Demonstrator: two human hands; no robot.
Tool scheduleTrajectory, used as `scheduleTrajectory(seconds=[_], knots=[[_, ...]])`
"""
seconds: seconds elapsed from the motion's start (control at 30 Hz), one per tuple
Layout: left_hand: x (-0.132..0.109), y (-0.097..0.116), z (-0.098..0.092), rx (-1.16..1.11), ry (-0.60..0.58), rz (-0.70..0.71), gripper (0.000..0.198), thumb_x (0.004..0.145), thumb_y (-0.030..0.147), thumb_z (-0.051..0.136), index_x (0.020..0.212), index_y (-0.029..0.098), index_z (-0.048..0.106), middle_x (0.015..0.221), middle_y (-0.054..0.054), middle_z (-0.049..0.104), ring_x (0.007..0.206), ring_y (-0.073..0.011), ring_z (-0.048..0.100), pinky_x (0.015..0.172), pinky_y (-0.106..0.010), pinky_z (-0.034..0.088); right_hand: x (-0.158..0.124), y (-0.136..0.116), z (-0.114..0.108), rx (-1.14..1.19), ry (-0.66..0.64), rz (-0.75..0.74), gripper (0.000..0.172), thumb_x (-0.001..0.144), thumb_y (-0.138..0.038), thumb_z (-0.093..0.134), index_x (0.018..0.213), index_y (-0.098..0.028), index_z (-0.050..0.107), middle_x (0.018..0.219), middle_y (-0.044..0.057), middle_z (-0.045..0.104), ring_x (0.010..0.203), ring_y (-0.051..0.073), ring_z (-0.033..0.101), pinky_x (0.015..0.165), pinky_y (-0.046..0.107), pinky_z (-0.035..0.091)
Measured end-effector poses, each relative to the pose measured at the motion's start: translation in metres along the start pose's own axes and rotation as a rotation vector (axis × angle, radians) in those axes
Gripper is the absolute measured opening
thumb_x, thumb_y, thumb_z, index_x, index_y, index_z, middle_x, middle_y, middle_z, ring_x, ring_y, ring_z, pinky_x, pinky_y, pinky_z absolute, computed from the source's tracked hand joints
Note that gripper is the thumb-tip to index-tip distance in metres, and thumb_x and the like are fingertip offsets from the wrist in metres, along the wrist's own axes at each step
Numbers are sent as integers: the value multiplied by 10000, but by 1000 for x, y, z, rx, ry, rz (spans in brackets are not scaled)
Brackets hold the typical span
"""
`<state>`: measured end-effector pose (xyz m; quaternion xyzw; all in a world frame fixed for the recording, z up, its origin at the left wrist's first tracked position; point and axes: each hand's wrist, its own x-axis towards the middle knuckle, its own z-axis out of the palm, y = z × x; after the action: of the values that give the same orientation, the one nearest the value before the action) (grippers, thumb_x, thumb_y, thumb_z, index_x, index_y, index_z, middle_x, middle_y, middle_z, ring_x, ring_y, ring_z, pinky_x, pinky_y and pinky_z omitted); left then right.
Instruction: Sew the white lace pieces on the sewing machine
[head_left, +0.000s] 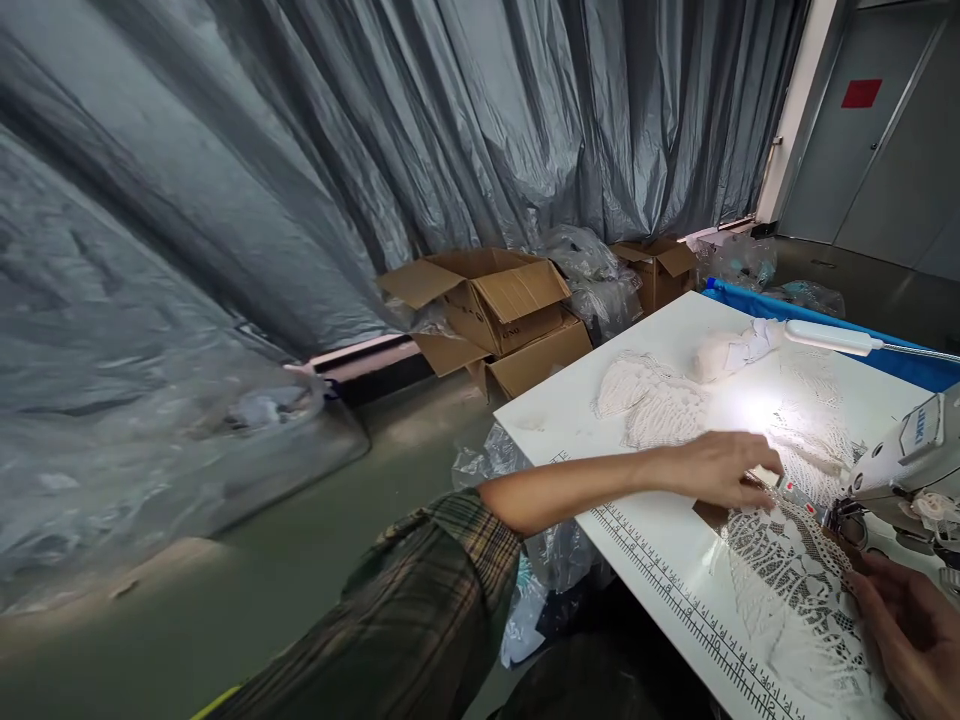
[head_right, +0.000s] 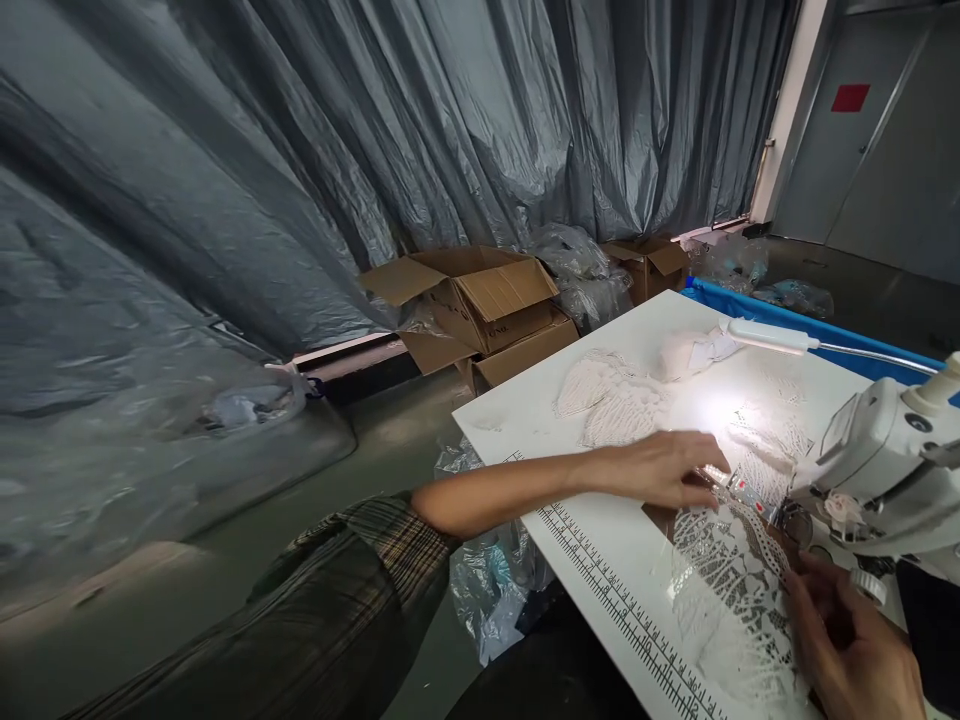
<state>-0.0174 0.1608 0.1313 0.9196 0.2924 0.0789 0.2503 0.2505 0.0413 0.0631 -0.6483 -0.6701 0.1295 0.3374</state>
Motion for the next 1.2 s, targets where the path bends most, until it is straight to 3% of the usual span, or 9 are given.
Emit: scheduleTrajectory(seconds=[0.13, 0.23, 0.33, 0.47, 0.73, 0.83, 0.97, 1.07, 1.2], knots=[[-14, -54, -37, 201, 310, -255, 287, 991, 273, 421, 1140, 144, 628, 1250, -105, 607, 1156, -233, 564, 1007, -396, 429, 0, 7, 2, -185, -9, -179, 383, 885, -551, 548, 1017, -238, 727, 846, 40, 775, 649, 223, 737, 484, 260, 586], [-33, -93, -64, 293, 326, -380, 330, 977, 259, 381, 1161, 133, 625, 1280, -127, 592, 1169, -263, 551, 1049, -451, 380, -3, 6, 7, -269, 73, -317, 365, 927, -507, 485, 1020, -235, 711, 911, 61, 767, 685, 231, 732, 533, 298, 584], [-51, -114, -71, 254, 289, -394, 333, 942, 337, 476, 1148, 135, 643, 1196, -118, 646, 1106, -249, 593, 990, -380, 436, -7, 0, 10, -239, 135, -372, 296, 959, -412, 465, 1039, -226, 681, 974, 69, 748, 774, 228, 721, 677, 335, 569], [-67, -109, -55, 192, 320, -411, 358, 963, 380, 458, 1202, 180, 634, 1185, -82, 667, 1090, -223, 613, 946, -329, 464, -11, -18, 9, -147, 159, -411, 197, 939, -307, 540, 1061, -217, 665, 992, 64, 731, 861, 226, 699, 840, 381, 526], [-87, -78, -18, -45, 525, -368, 215, 954, 331, 566, 1096, 240, 700, 1109, -25, 710, 978, -186, 670, 903, -342, 497, 22, -100, 13, -144, -80, -664, 185, 943, -256, 543, 1096, -224, 642, 984, 72, 703, 859, 185, 693, 756, 296, 582], [-89, -83, -12, -87, 643, -315, 163, 942, 301, 611, 1027, 239, 736, 1146, -32, 696, 971, -167, 674, 877, -322, 510, 50, -132, 34, -50, -111, -637, 249, 972, -266, 467, 1136, -200, 641, 1015, 94, 694, 861, 185, 686, 741, 322, 601], [-88, -89, -9, 96, 762, -203, 139, 934, 270, 638, 1013, 255, 751, 1240, -53, 655, 1029, -187, 649, 920, -367, 466, 93, -154, 75, 5, -98, -596, 324, 959, -313, 453, 1193, -186, 639, 1120, 117, 675, 1008, 229, 643, 841, 423, 579], [-87, -90, -7, 243, 810, -115, 165, 969, 282, 582, 980, 236, 740, 1116, -50, 704, 1006, -191, 643, 915, -372, 421, 117, -158, 102, -38, -78, -624, 396, 917, -351, 483, 1235, -161, 623, 1171, 147, 662, 1080, 289, 588, 850, 481, 528], [-86, -91, -3, 341, 789, 1, 210, 1014, 266, 478, 966, 174, 661, 881, -24, 734, 782, -148, 648, 870, -345, 397, 127, -160, 119, -118, -105, -541, 286, 891, -361, 476, 981, -196, 692, 952, 105, 712, 927, 285, 600, 743, 421, 453]])
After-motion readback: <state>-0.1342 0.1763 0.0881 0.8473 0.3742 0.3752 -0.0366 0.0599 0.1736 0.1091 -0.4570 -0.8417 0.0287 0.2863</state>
